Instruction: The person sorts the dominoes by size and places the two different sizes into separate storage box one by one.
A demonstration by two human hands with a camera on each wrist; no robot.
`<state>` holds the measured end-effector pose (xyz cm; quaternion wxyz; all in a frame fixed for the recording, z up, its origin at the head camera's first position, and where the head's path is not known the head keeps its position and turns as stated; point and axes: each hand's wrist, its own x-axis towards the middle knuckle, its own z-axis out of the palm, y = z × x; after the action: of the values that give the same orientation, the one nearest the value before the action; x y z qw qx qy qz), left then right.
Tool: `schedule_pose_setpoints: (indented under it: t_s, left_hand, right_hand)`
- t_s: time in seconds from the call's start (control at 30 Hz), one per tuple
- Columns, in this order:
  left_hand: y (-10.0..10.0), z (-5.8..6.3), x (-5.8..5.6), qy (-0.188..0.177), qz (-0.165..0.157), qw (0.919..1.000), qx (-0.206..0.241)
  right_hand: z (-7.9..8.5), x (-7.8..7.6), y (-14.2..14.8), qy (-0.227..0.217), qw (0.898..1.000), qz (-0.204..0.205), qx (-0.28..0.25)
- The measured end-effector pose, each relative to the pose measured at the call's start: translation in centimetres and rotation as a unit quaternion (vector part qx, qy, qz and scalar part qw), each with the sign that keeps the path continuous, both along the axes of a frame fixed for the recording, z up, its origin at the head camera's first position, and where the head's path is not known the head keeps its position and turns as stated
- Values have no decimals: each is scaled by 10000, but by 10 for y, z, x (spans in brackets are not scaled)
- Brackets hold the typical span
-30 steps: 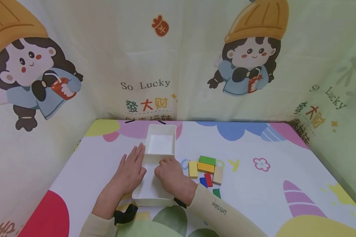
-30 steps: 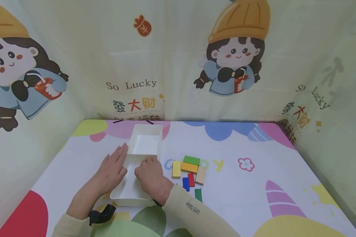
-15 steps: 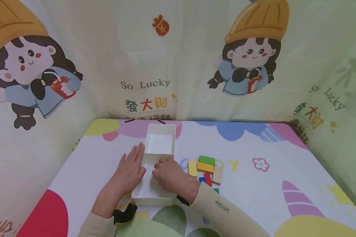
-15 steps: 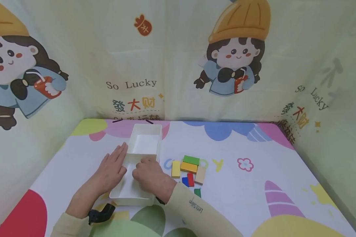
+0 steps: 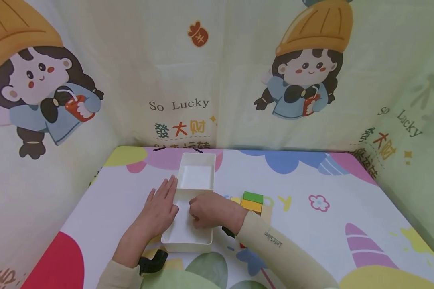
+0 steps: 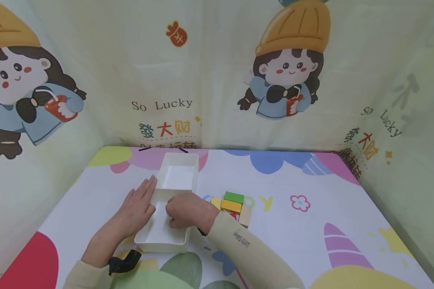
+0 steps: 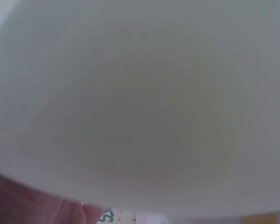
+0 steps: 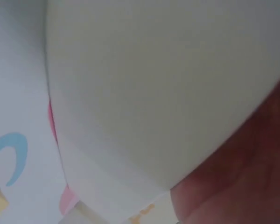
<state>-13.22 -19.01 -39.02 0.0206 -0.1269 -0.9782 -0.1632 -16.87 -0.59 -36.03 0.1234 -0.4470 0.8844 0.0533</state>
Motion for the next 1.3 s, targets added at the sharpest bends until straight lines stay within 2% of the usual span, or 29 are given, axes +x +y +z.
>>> schedule_pose_setpoints:
  t_s: [0.17, 0.37, 0.47, 0.67, 0.8, 1.07, 1.3]
  left_hand:
    - [0, -1, 0, 11, 7, 10000, 4]
    - [1, -2, 1, 69, -46, 10000, 39]
    - [1, -2, 1, 83, -65, 9999, 29]
    - [0, -1, 2, 117, -11, 9999, -1]
    - [0, 0, 2, 64, -37, 10000, 58]
    - [0, 0, 2, 120, -7, 9999, 19]
    - [-1, -1, 3, 88, -64, 9999, 17]
  right_hand:
    - [-2, -5, 0, 174, 9997, 183, -5]
    - [-2, -6, 5, 81, 9993, 320, -175]
    - [-3, -5, 7, 170, 9989, 357, -267]
    - [2, 5, 5, 660, 9978, -7, 36]
    - [7, 13, 2, 617, 9975, -249, 246]
    - [8, 20, 0, 621, 9974, 32, 364]
    - [8, 24, -1, -485, 9983, 164, 262]
